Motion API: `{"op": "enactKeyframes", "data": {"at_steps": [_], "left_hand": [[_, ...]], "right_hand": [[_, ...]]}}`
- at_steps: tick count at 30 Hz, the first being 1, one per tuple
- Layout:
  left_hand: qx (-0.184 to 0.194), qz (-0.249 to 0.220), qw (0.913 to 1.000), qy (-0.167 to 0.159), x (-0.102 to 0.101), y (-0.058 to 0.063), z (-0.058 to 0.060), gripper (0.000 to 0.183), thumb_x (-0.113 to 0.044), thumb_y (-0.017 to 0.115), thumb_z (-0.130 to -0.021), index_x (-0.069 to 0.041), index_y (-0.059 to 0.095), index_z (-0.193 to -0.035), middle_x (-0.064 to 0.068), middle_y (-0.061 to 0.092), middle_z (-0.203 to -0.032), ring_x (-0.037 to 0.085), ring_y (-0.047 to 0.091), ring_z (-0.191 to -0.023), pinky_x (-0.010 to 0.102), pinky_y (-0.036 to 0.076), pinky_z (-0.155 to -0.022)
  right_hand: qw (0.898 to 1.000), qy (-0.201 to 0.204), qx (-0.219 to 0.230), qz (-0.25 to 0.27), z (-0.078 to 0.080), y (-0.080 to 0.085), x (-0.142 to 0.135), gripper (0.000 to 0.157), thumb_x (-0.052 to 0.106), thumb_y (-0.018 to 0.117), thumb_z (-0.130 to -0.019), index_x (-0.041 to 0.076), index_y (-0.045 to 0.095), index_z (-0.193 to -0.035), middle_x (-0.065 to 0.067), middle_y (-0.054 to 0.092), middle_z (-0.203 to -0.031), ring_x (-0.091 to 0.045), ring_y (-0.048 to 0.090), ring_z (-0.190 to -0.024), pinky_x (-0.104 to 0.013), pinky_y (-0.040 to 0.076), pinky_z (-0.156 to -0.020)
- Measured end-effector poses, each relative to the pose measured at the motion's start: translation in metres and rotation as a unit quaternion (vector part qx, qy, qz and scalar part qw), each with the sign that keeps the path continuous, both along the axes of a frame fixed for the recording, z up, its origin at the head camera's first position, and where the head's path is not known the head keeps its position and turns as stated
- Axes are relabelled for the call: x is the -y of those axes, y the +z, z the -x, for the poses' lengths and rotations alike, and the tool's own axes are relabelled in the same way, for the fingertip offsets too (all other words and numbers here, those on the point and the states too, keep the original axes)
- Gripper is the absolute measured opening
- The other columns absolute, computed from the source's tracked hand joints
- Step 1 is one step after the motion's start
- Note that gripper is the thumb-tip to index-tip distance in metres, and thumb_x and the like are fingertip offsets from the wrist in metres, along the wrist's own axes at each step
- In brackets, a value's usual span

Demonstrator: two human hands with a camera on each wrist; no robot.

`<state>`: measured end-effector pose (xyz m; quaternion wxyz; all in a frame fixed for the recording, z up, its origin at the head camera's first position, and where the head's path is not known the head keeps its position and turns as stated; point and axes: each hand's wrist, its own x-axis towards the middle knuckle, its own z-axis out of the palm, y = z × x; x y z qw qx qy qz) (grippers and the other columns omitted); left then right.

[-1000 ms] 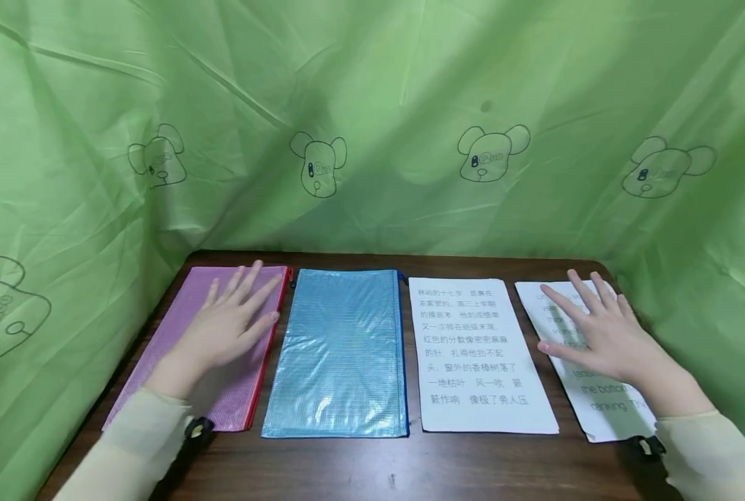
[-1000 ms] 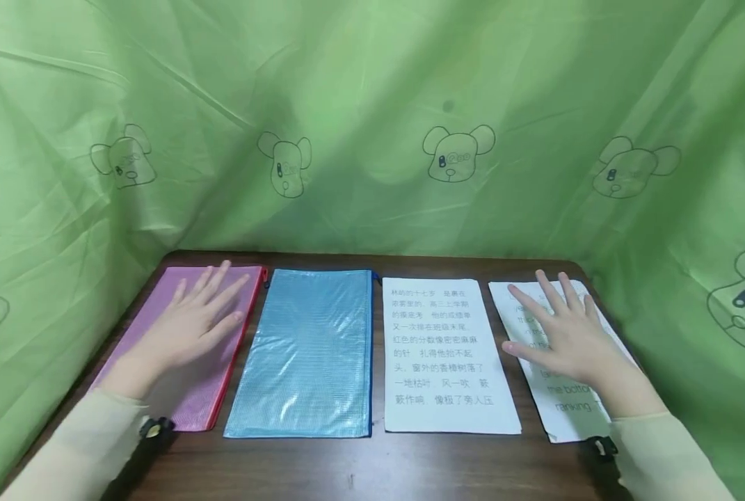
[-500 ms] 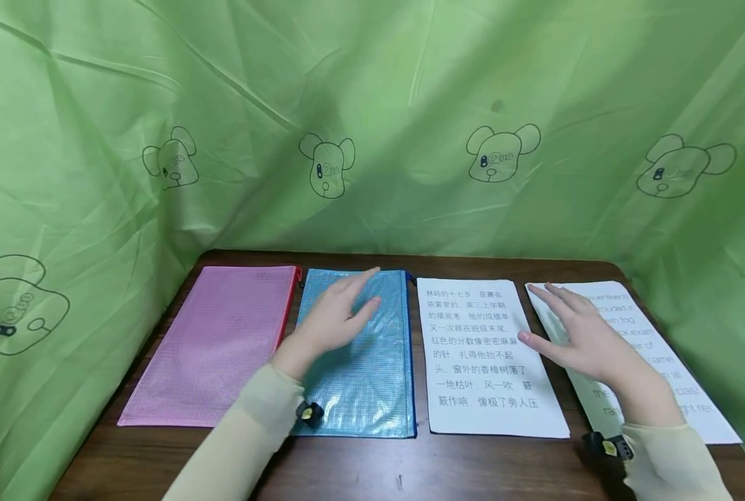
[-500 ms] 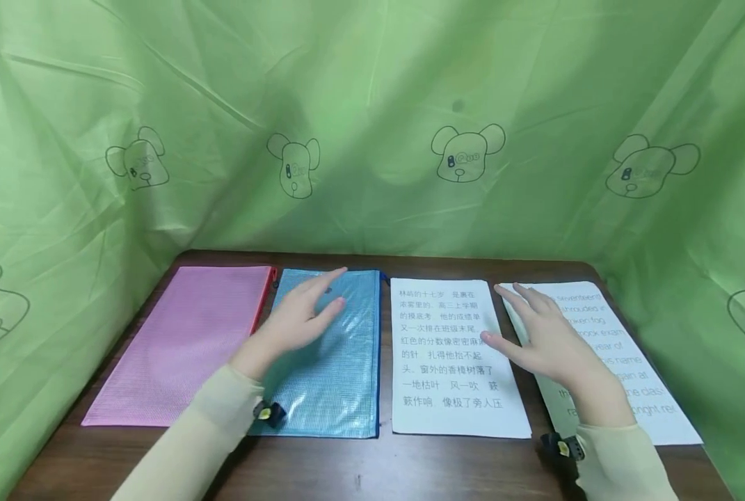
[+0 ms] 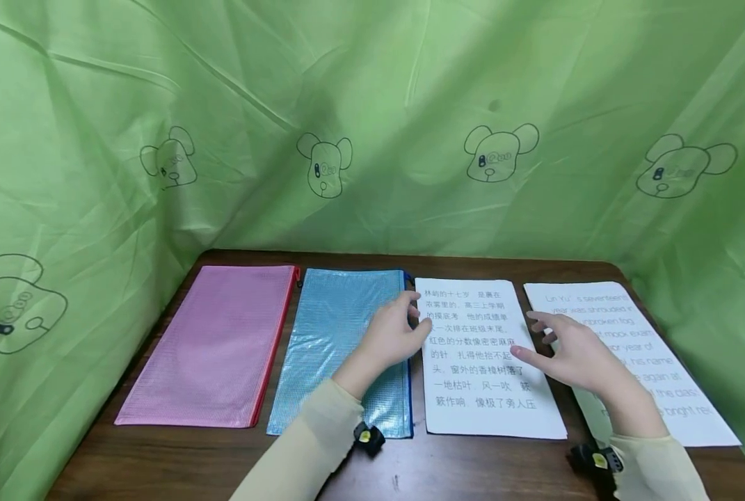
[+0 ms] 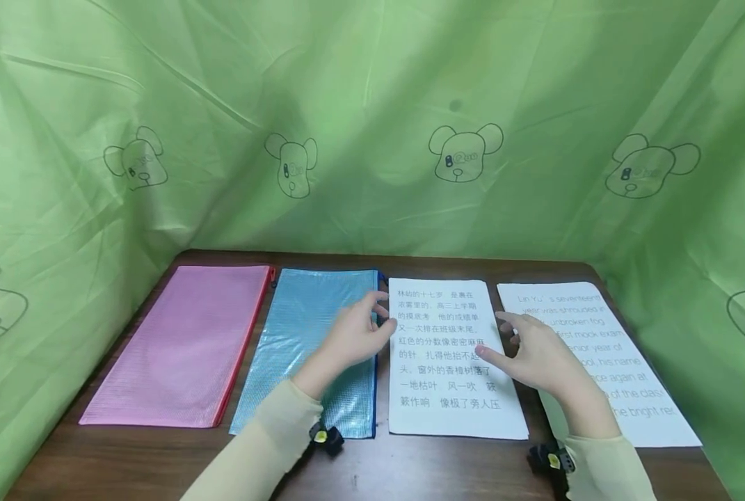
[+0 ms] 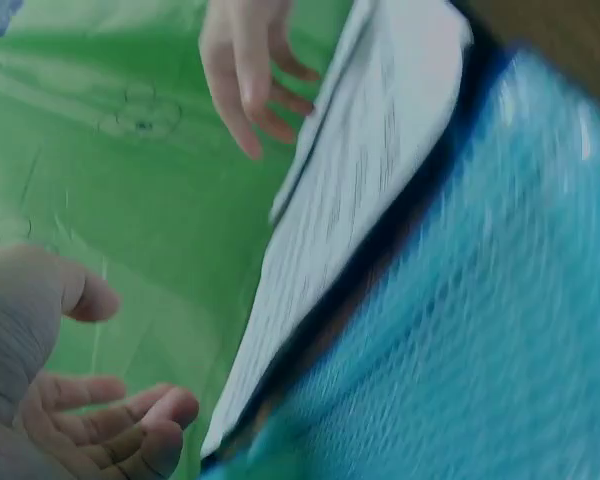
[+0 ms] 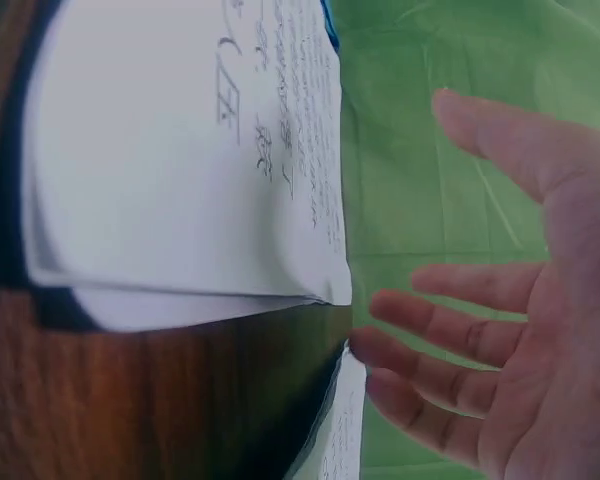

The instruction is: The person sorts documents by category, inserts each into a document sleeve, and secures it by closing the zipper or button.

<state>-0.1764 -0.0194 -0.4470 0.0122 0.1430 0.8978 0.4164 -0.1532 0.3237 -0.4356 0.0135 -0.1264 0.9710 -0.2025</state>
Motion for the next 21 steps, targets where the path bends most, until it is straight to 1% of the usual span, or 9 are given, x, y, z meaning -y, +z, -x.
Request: {"op": "enactKeyframes", "data": {"at_steps": [1, 4, 6, 8, 11, 13, 15, 17, 21], "left_hand": [[0.002, 0.003, 1.0, 0.002, -0.005, 0.001, -0.003, 0.061, -0.031, 0.067, -0.105, -0.005, 0.051, -0.158, 0.011, 0.072, -0.123, 0.011, 0.062, -0.076, 0.032, 0.053, -0.068], [0.005, 0.015, 0.9998, 0.01, -0.015, 0.002, -0.01, 0.064, -0.029, 0.068, -0.104, -0.004, 0.049, -0.159, 0.012, 0.073, -0.121, 0.015, 0.063, -0.08, 0.034, 0.053, -0.069], [0.001, 0.025, 0.9996, 0.014, -0.018, 0.001, -0.014, 0.065, -0.028, 0.069, -0.102, -0.001, 0.049, -0.158, 0.014, 0.073, -0.119, 0.019, 0.064, -0.083, 0.035, 0.054, -0.071], [-0.003, 0.032, 0.9993, 0.022, -0.018, -0.001, -0.016, 0.066, -0.027, 0.07, -0.101, 0.001, 0.05, -0.157, 0.015, 0.073, -0.117, 0.02, 0.066, -0.089, 0.035, 0.054, -0.072], [0.001, 0.032, 0.999, 0.032, -0.015, -0.005, -0.016, 0.065, -0.025, 0.072, -0.1, 0.004, 0.051, -0.154, 0.014, 0.072, -0.108, 0.021, 0.066, -0.084, 0.035, 0.053, -0.066], [0.009, 0.033, 0.9987, 0.039, -0.013, -0.007, -0.015, 0.064, -0.025, 0.073, -0.1, 0.003, 0.051, -0.153, 0.012, 0.071, -0.105, 0.019, 0.064, -0.08, 0.034, 0.051, -0.064], [0.018, 0.034, 0.9985, 0.038, -0.011, -0.01, -0.014, 0.062, -0.025, 0.073, -0.1, 0.002, 0.051, -0.152, 0.01, 0.07, -0.101, 0.018, 0.06, -0.074, 0.034, 0.049, -0.062], [0.024, 0.036, 0.9985, 0.033, -0.011, -0.011, -0.013, 0.06, -0.024, 0.073, -0.1, 0.001, 0.052, -0.151, 0.009, 0.07, -0.101, 0.016, 0.059, -0.073, 0.034, 0.049, -0.063], [0.036, 0.035, 0.9985, 0.023, -0.011, -0.013, -0.013, 0.061, -0.024, 0.074, -0.101, 0.0, 0.051, -0.152, 0.011, 0.071, -0.105, 0.017, 0.061, -0.076, 0.034, 0.051, -0.065]], "right_hand": [[1.0, -0.001, 0.006, 0.002, 0.0, -0.001, 0.0, 0.092, 0.061, 0.081, -0.093, -0.006, 0.057, -0.151, -0.02, 0.073, -0.124, -0.034, 0.074, -0.103, -0.056, 0.059, -0.082], [1.0, -0.007, 0.016, 0.01, 0.001, -0.002, -0.002, 0.087, 0.056, 0.082, -0.094, -0.009, 0.059, -0.147, -0.017, 0.074, -0.119, -0.028, 0.075, -0.095, -0.047, 0.06, -0.075], [1.0, -0.012, 0.019, 0.018, 0.001, -0.003, -0.004, 0.084, 0.052, 0.084, -0.095, -0.011, 0.06, -0.145, -0.017, 0.075, -0.117, -0.027, 0.075, -0.092, -0.042, 0.058, -0.07], [0.999, -0.016, 0.021, 0.026, 0.001, -0.004, -0.004, 0.08, 0.049, 0.084, -0.095, -0.011, 0.061, -0.144, -0.017, 0.075, -0.116, -0.026, 0.074, -0.091, -0.038, 0.057, -0.068], [0.999, -0.018, 0.025, 0.037, 0.002, -0.007, -0.003, 0.076, 0.047, 0.083, -0.097, -0.011, 0.062, -0.142, -0.016, 0.074, -0.116, -0.025, 0.073, -0.091, -0.038, 0.055, -0.069], [0.998, -0.017, 0.034, 0.044, 0.003, -0.01, -0.002, 0.074, 0.044, 0.083, -0.097, -0.009, 0.062, -0.143, -0.017, 0.074, -0.118, -0.024, 0.073, -0.092, -0.039, 0.056, -0.072], [0.998, -0.01, 0.043, 0.051, 0.003, -0.012, -0.003, 0.073, 0.04, 0.085, -0.096, -0.01, 0.061, -0.143, -0.019, 0.073, -0.119, -0.024, 0.073, -0.091, -0.04, 0.056, -0.073], [0.997, -0.004, 0.051, 0.058, 0.003, -0.014, -0.003, 0.073, 0.036, 0.087, -0.095, -0.011, 0.06, -0.144, -0.022, 0.072, -0.12, -0.024, 0.074, -0.09, -0.041, 0.057, -0.074], [0.997, -0.002, 0.055, 0.062, 0.002, -0.017, -0.006, 0.075, 0.034, 0.089, -0.093, -0.01, 0.059, -0.145, -0.026, 0.07, -0.122, -0.027, 0.073, -0.091, -0.041, 0.057, -0.073]]}}
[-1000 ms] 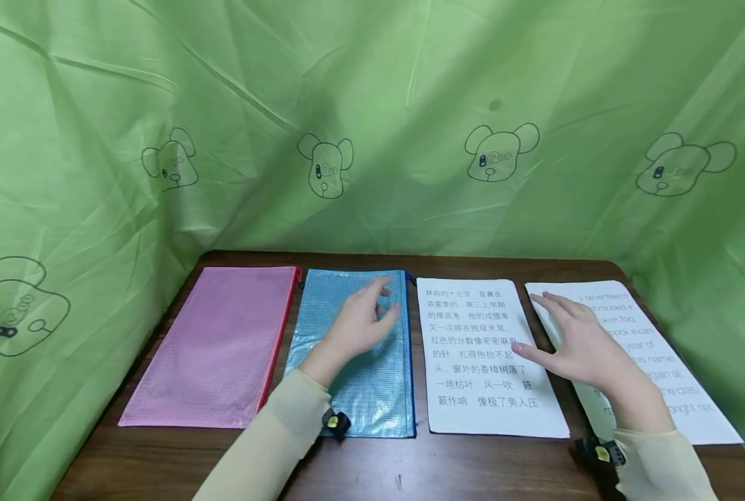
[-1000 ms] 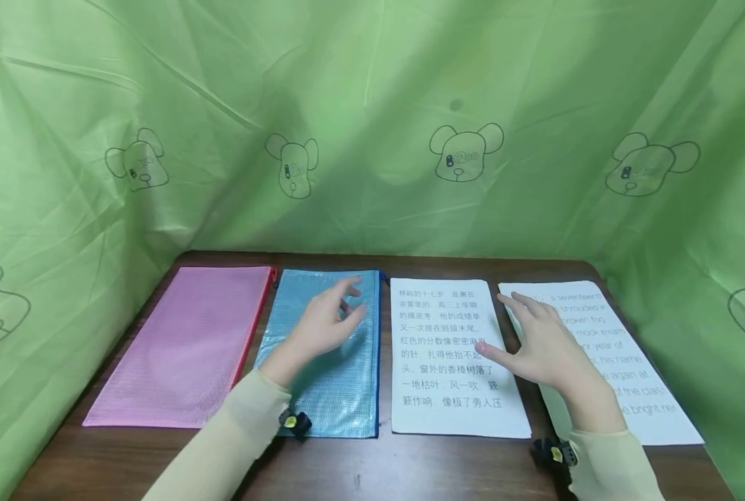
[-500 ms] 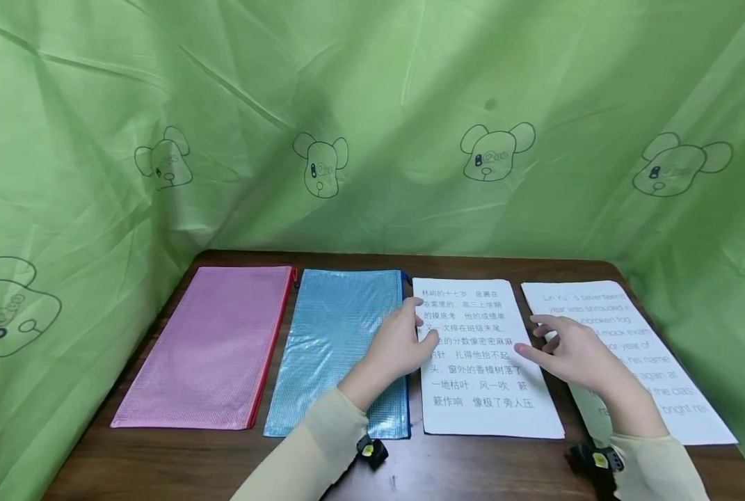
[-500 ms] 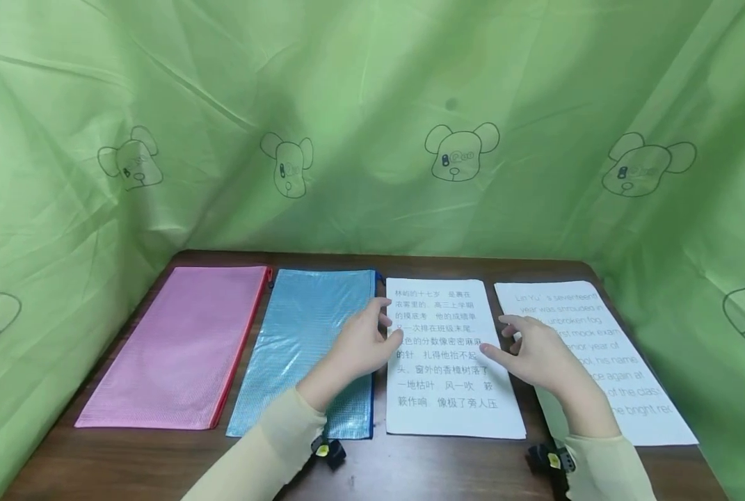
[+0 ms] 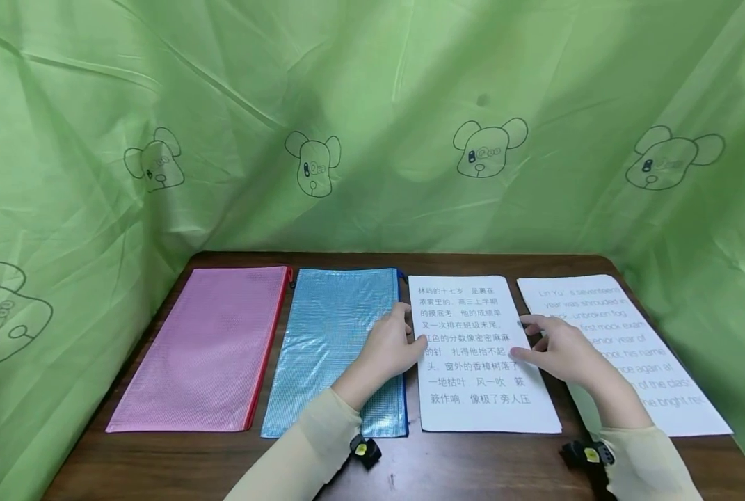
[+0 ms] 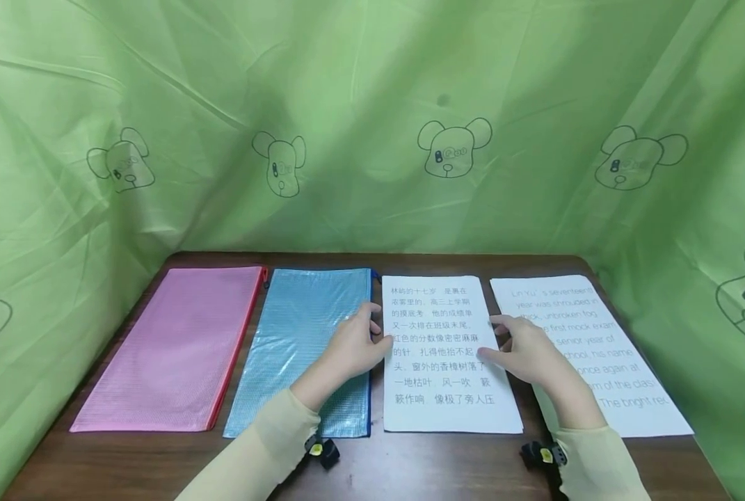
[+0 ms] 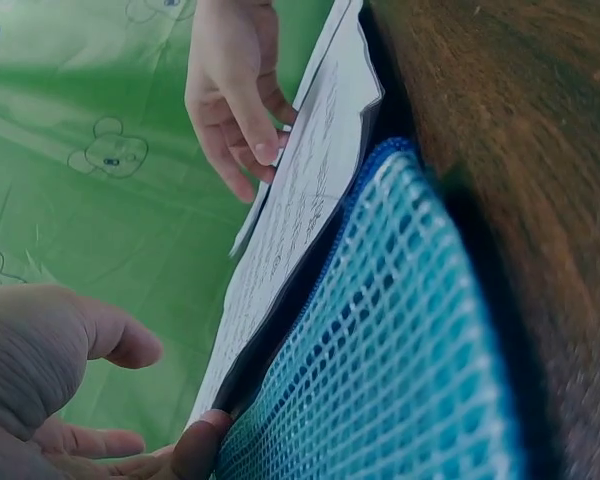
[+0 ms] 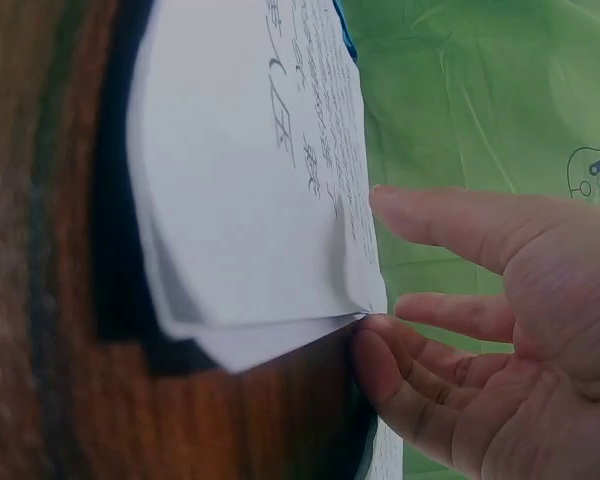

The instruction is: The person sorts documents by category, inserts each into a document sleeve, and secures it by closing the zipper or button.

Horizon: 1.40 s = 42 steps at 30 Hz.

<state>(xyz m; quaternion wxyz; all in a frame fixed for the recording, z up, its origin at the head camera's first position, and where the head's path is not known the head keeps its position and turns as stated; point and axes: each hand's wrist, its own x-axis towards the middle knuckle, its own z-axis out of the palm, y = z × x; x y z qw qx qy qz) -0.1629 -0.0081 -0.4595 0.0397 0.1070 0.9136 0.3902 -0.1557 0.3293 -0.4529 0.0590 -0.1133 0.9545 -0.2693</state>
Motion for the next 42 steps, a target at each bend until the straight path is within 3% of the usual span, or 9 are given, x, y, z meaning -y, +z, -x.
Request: {"op": "enactKeyframes", "data": {"at_steps": [8, 14, 18, 23, 28, 32, 36, 42], "left_hand": [[0.025, -0.018, 0.9995, -0.006, -0.004, 0.0, -0.001, 0.068, -0.02, 0.077, -0.098, -0.002, 0.048, -0.157, 0.016, 0.074, -0.12, 0.018, 0.07, -0.088, 0.033, 0.055, -0.068], [0.059, -0.081, 0.9947, 0.022, -0.007, -0.005, 0.0, 0.07, -0.006, 0.078, -0.095, -0.008, 0.045, -0.157, 0.009, 0.074, -0.111, 0.013, 0.069, -0.086, 0.033, 0.057, -0.074], [0.072, -0.109, 0.9912, 0.02, -0.009, -0.006, -0.002, 0.064, -0.001, 0.073, -0.096, -0.009, 0.048, -0.154, 0.008, 0.074, -0.107, 0.013, 0.07, -0.083, 0.033, 0.058, -0.07], [0.059, -0.127, 0.99, 0.015, -0.011, -0.007, -0.003, 0.061, 0.006, 0.064, -0.097, -0.011, 0.049, -0.154, 0.011, 0.07, -0.113, 0.013, 0.067, -0.082, 0.031, 0.055, -0.067], [0.026, -0.165, 0.9857, 0.022, -0.007, -0.008, 0.002, 0.054, 0.006, 0.061, -0.099, -0.015, 0.055, -0.148, 0.006, 0.072, -0.111, 0.012, 0.067, -0.081, 0.03, 0.056, -0.07], [0.026, -0.23, 0.9729, 0.008, -0.001, -0.002, 0.008, 0.053, 0.006, 0.059, -0.101, -0.017, 0.055, -0.148, 0.003, 0.072, -0.109, 0.016, 0.068, -0.082, 0.031, 0.056, -0.069], [0.034, -0.297, 0.9542, -0.012, 0.009, 0.007, 0.013, 0.053, 0.008, 0.058, -0.102, -0.018, 0.055, -0.148, 0.006, 0.073, -0.11, 0.022, 0.069, -0.086, 0.033, 0.056, -0.069], [0.044, -0.339, 0.9395, -0.027, 0.022, 0.015, 0.021, 0.05, 0.009, 0.058, -0.103, -0.017, 0.057, -0.146, 0.011, 0.072, -0.112, 0.026, 0.07, -0.087, 0.047, 0.057, -0.075]], "right_hand": [[1.0, -0.006, 0.015, -0.006, -0.001, -0.001, 0.003, 0.081, 0.03, 0.094, -0.087, -0.009, 0.057, -0.148, -0.026, 0.068, -0.127, -0.023, 0.072, -0.09, -0.038, 0.057, -0.072], [1.0, -0.019, 0.019, -0.012, -0.002, -0.001, 0.005, 0.08, 0.026, 0.096, -0.084, -0.008, 0.06, -0.145, -0.029, 0.066, -0.127, -0.025, 0.071, -0.09, -0.038, 0.056, -0.07], [0.999, -0.026, 0.019, -0.014, -0.002, -0.003, 0.005, 0.08, 0.024, 0.097, -0.083, -0.007, 0.06, -0.146, -0.029, 0.066, -0.127, -0.025, 0.07, -0.09, -0.038, 0.056, -0.07], [1.0, -0.025, 0.013, -0.006, -0.001, -0.005, 0.005, 0.084, 0.024, 0.098, -0.082, -0.005, 0.057, -0.149, -0.029, 0.066, -0.126, -0.028, 0.071, -0.093, -0.043, 0.058, -0.073], [1.0, -0.025, 0.005, 0.007, 0.001, -0.009, 0.007, 0.078, 0.029, 0.095, -0.086, -0.001, 0.06, -0.148, -0.027, 0.066, -0.131, -0.034, 0.072, -0.102, -0.048, 0.058, -0.08], [0.996, -0.029, 0.032, 0.082, 0.001, -0.011, 0.007, 0.071, 0.036, 0.087, -0.096, 0.004, 0.058, -0.153, -0.022, 0.066, -0.139, -0.032, 0.069, -0.111, -0.04, 0.057, -0.084], [0.979, -0.031, 0.064, 0.193, 0.001, -0.009, 0.005, 0.062, 0.034, 0.079, -0.103, 0.008, 0.057, -0.155, -0.018, 0.067, -0.137, -0.028, 0.068, -0.112, -0.032, 0.058, -0.084], [0.959, -0.045, 0.024, 0.279, 0.0, -0.003, 0.007, 0.047, 0.021, 0.076, -0.105, 0.007, 0.063, -0.148, -0.009, 0.072, -0.124, -0.016, 0.072, -0.1, -0.027, 0.06, -0.083]]}}
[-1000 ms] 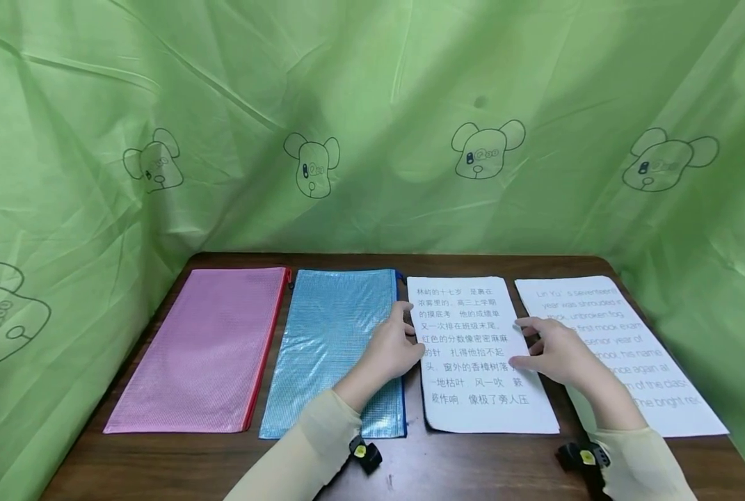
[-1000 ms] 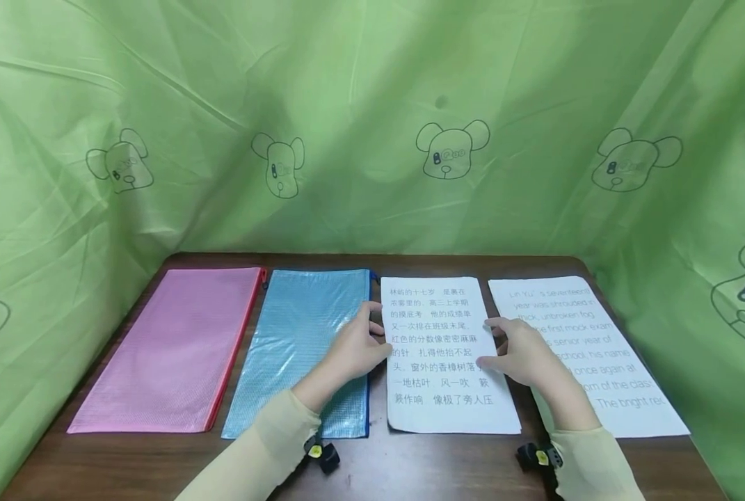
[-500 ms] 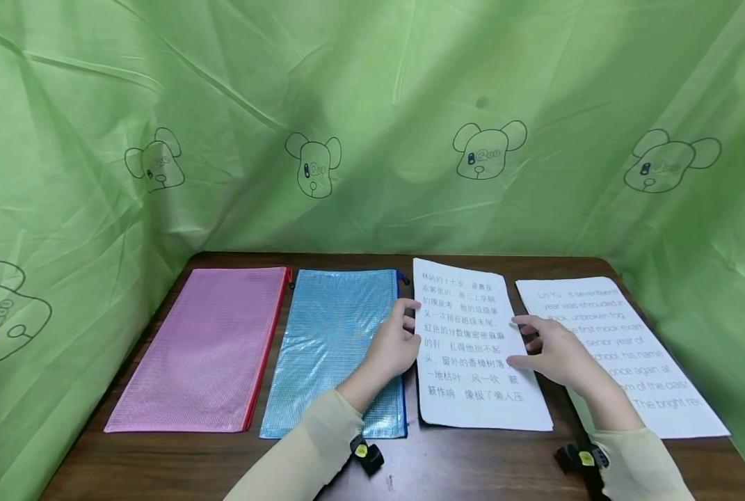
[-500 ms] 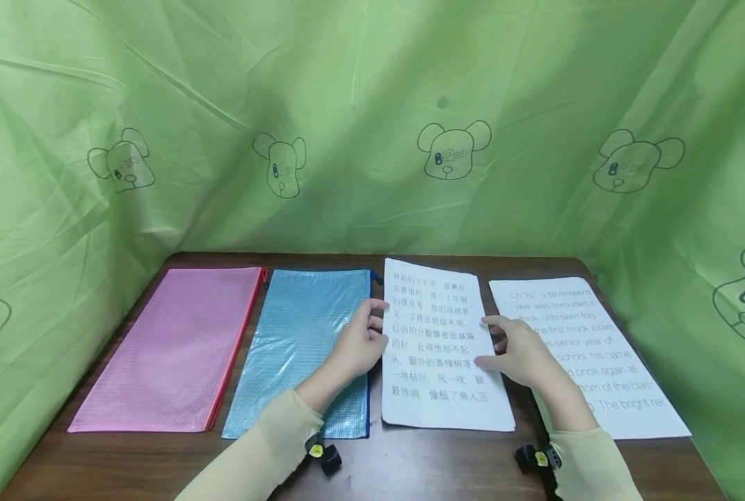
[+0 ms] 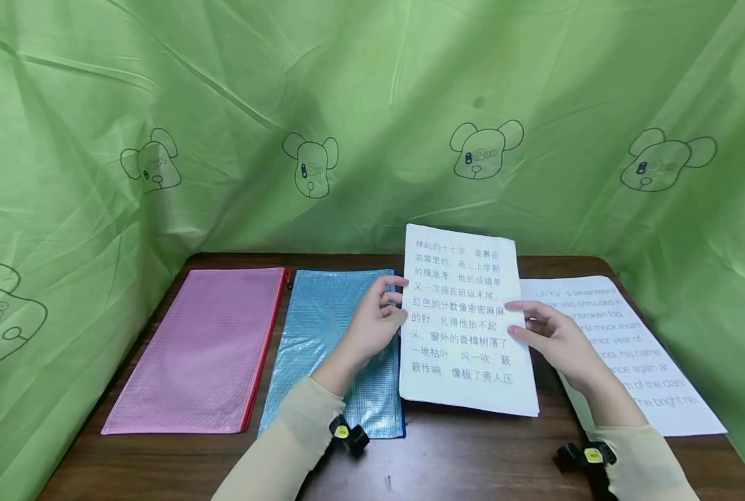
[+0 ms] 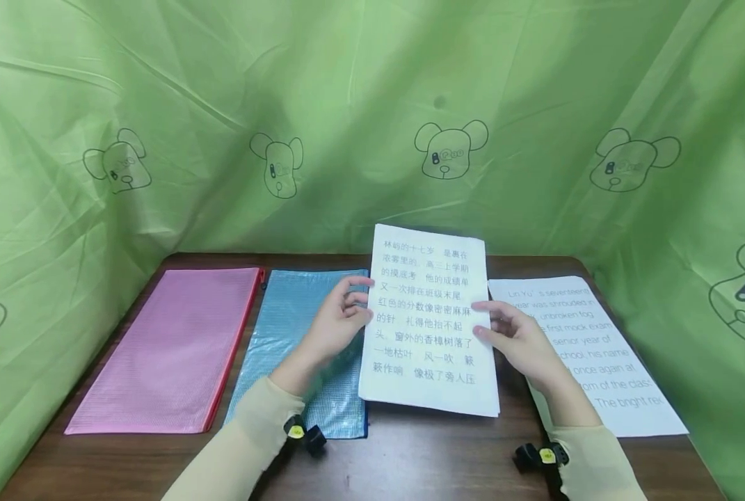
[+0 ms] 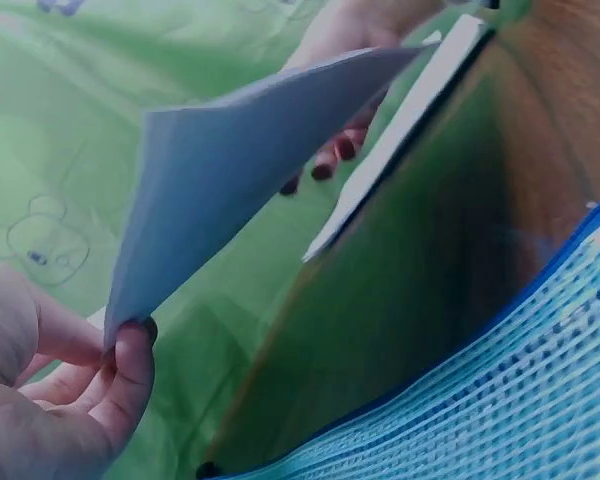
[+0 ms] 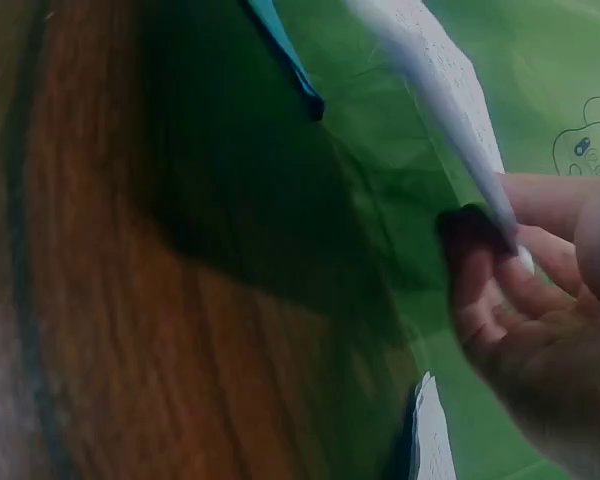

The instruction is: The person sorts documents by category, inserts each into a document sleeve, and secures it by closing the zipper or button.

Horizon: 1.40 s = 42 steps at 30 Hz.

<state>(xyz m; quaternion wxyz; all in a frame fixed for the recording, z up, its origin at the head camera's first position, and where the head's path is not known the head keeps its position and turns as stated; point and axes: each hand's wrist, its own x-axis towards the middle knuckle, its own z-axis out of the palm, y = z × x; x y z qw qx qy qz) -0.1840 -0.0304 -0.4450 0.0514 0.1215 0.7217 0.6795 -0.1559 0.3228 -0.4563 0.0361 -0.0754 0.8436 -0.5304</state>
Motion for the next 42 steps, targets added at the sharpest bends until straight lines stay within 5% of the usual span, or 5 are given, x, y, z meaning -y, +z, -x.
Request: {"op": "enactKeyframes", "data": {"at_steps": [9, 23, 34, 37, 42], "left_hand": [[-0.008, -0.014, 0.9992, -0.037, 0.008, 0.0, 0.003, 0.051, 0.006, 0.064, -0.102, -0.017, 0.058, -0.147, 0.013, 0.069, -0.11, 0.021, 0.056, -0.078, 0.032, 0.051, -0.073], [-0.013, -0.017, 0.9975, -0.067, 0.01, 0.006, 0.002, 0.053, 0.002, 0.068, -0.101, -0.012, 0.054, -0.15, 0.011, 0.066, -0.11, 0.019, 0.059, -0.084, 0.029, 0.052, -0.076], [-0.013, 0.056, 0.9967, -0.056, 0.017, 0.007, -0.009, 0.048, -0.009, 0.071, -0.104, -0.012, 0.054, -0.148, 0.009, 0.071, -0.113, 0.036, 0.072, -0.086, 0.058, 0.063, -0.081], [-0.04, 0.13, 0.9892, -0.053, 0.022, 0.004, -0.016, 0.042, -0.012, 0.071, -0.105, -0.014, 0.056, -0.145, 0.001, 0.073, -0.111, 0.028, 0.073, -0.084, 0.043, 0.063, -0.074], [-0.121, 0.284, 0.9475, -0.083, 0.034, -0.008, -0.026, 0.039, -0.016, 0.072, -0.104, -0.015, 0.06, -0.141, -0.01, 0.071, -0.102, 0.008, 0.064, -0.067, 0.029, 0.054, -0.058]], "right_hand": [[0.997, -0.022, -0.025, 0.066, -0.002, 0.008, 0.005, 0.048, 0.017, 0.074, -0.107, 0.005, 0.061, -0.151, 0.011, 0.073, -0.127, -0.009, 0.076, -0.101, -0.025, 0.062, -0.082], [0.995, -0.006, 0.003, 0.095, -0.003, 0.012, 0.004, 0.053, 0.021, 0.066, -0.111, 0.007, 0.054, -0.16, 0.001, 0.078, -0.12, -0.023, 0.081, -0.089, -0.038, 0.066, -0.067], [0.995, -0.004, -0.011, 0.097, -0.002, 0.014, -0.003, 0.05, 0.016, 0.069, -0.109, 0.005, 0.056, -0.157, 0.002, 0.076, -0.123, -0.018, 0.079, -0.092, -0.035, 0.065, -0.068], [0.996, -0.003, -0.01, 0.09, -0.002, 0.013, -0.007, 0.051, 0.016, 0.069, -0.109, 0.005, 0.056, -0.157, 0.003, 0.076, -0.123, -0.017, 0.079, -0.093, -0.034, 0.065, -0.069], [0.995, 0.003, 0.008, 0.097, -0.003, 0.014, -0.02, 0.051, 0.014, 0.07, -0.109, 0.005, 0.057, -0.157, 0.003, 0.076, -0.121, -0.018, 0.079, -0.091, -0.037, 0.065, -0.067]]}}
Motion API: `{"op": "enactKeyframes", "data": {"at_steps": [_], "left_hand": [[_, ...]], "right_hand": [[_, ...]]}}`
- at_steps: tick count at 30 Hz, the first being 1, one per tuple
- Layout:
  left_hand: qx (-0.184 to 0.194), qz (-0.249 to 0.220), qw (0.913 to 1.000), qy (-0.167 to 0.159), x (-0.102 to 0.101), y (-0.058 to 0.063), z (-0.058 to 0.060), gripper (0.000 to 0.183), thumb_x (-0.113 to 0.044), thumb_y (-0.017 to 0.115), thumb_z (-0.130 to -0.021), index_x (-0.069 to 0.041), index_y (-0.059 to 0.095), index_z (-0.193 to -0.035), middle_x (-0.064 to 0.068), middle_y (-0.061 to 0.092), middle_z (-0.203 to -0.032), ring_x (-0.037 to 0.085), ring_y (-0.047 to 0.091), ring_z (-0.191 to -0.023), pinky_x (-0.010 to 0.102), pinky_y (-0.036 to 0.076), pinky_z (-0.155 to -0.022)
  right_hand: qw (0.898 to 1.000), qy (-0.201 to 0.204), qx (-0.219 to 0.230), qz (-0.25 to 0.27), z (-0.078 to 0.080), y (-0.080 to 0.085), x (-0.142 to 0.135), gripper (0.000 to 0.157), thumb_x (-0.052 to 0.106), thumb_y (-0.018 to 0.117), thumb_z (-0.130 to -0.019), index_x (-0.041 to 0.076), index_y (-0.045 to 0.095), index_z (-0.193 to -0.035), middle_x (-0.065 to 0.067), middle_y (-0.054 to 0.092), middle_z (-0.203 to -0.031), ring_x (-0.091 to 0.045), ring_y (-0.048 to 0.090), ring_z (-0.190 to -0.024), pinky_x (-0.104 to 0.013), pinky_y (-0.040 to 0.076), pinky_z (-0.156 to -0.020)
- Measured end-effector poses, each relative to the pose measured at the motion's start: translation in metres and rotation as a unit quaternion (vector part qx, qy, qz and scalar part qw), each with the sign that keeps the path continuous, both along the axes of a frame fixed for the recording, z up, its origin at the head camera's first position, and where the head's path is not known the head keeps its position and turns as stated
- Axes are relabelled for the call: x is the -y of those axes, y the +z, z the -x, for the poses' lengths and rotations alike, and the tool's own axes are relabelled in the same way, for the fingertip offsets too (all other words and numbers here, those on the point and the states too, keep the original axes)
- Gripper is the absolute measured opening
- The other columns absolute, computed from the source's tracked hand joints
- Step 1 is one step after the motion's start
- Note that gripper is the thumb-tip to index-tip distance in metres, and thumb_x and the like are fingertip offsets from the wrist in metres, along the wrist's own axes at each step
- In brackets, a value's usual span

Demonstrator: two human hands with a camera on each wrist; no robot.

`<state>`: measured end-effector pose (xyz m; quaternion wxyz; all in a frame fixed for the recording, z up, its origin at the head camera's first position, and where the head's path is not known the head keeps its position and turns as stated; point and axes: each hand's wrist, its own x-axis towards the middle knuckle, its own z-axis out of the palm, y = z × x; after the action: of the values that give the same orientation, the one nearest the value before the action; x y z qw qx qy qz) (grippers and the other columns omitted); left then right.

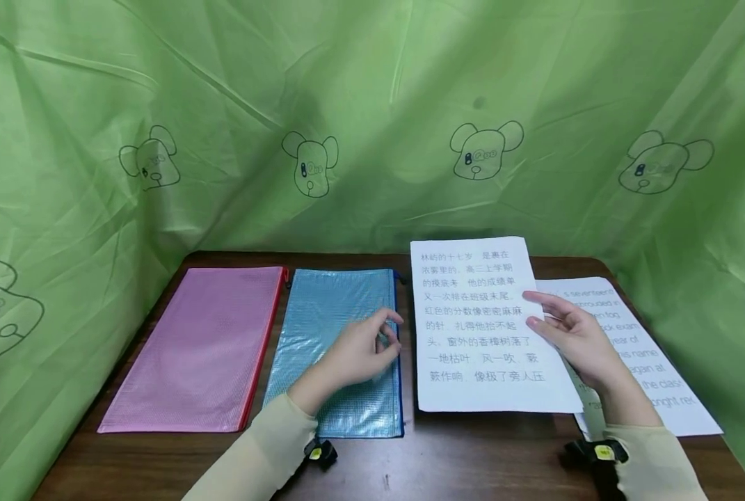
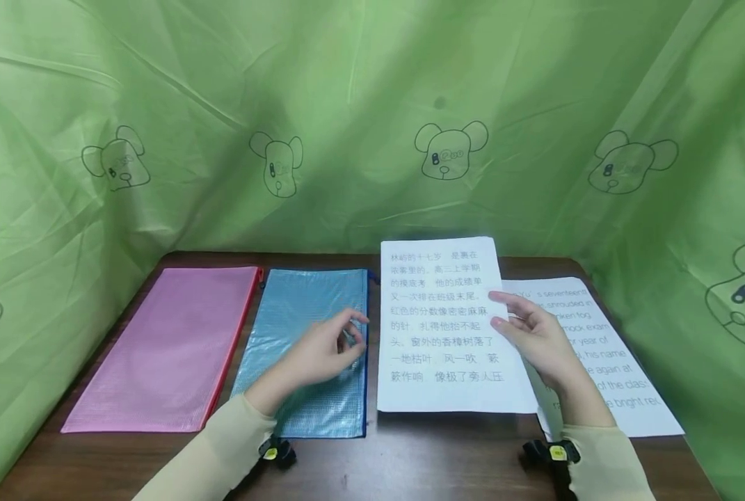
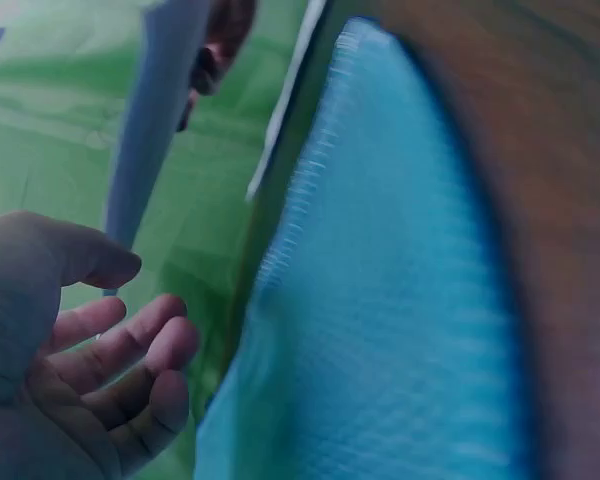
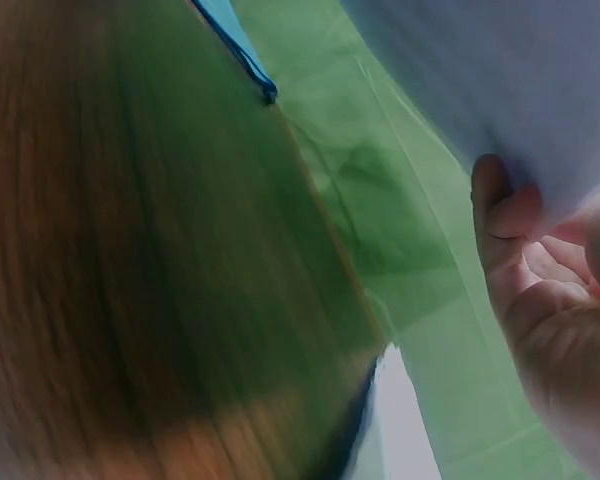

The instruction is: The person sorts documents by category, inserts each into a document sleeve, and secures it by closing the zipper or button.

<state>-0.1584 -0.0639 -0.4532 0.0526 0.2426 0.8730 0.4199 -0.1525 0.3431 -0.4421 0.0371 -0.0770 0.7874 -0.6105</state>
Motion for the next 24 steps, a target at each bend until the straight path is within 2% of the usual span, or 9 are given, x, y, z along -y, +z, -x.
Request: {"op": "enactKeyframes", "data": {"at_steps": [2, 4, 9, 14, 24], "left_hand": [[-0.017, 0.032, 0.9993, -0.009, 0.003, -0.004, -0.002, 0.041, -0.017, 0.074, -0.103, -0.012, 0.061, -0.142, -0.009, 0.07, -0.101, 0.006, 0.061, -0.064, 0.028, 0.053, -0.058], [-0.019, 0.042, 0.9989, -0.005, 0.003, -0.007, -0.003, 0.046, -0.018, 0.076, -0.102, -0.01, 0.06, -0.144, -0.006, 0.07, -0.102, 0.006, 0.06, -0.064, 0.028, 0.053, -0.059], [-0.013, 0.06, 0.9977, 0.03, 0.003, -0.016, -0.003, 0.056, -0.025, 0.081, -0.098, -0.008, 0.058, -0.146, 0.003, 0.069, -0.11, 0.007, 0.059, -0.069, 0.032, 0.054, -0.068], [-0.007, 0.077, 0.9955, 0.055, 0.0, -0.025, -0.001, 0.063, -0.033, 0.084, -0.095, -0.009, 0.056, -0.146, 0.003, 0.067, -0.11, 0.011, 0.059, -0.08, 0.037, 0.054, -0.077], [0.008, 0.088, 0.9935, 0.072, -0.005, -0.033, 0.0, 0.067, -0.04, 0.089, -0.09, -0.011, 0.058, -0.142, 0.001, 0.063, -0.107, 0.017, 0.059, -0.088, 0.039, 0.052, -0.076]], "right_hand": [[1.0, 0.002, 0.011, 0.012, 0.0, 0.001, -0.006, 0.05, 0.014, 0.07, -0.108, 0.005, 0.057, -0.156, 0.002, 0.076, -0.121, -0.019, 0.08, -0.091, -0.038, 0.065, -0.066], [1.0, -0.001, 0.017, 0.016, 0.001, 0.0, -0.012, 0.05, 0.014, 0.07, -0.108, 0.005, 0.057, -0.156, 0.002, 0.076, -0.121, -0.02, 0.08, -0.09, -0.038, 0.065, -0.066], [1.0, -0.006, 0.028, 0.003, 0.003, -0.005, -0.016, 0.051, 0.017, 0.07, -0.109, 0.007, 0.056, -0.157, 0.002, 0.075, -0.122, -0.02, 0.08, -0.092, -0.039, 0.066, -0.067], [0.999, 0.002, 0.036, -0.01, 0.004, -0.009, -0.014, 0.053, 0.021, 0.069, -0.109, 0.008, 0.054, -0.159, 0.001, 0.074, -0.124, -0.021, 0.079, -0.094, -0.041, 0.066, -0.07], [0.998, 0.005, 0.027, -0.057, 0.002, -0.012, -0.007, 0.053, 0.024, 0.069, -0.11, 0.006, 0.054, -0.158, 0.001, 0.064, -0.137, -0.017, 0.077, -0.1, -0.038, 0.066, -0.077]]}}
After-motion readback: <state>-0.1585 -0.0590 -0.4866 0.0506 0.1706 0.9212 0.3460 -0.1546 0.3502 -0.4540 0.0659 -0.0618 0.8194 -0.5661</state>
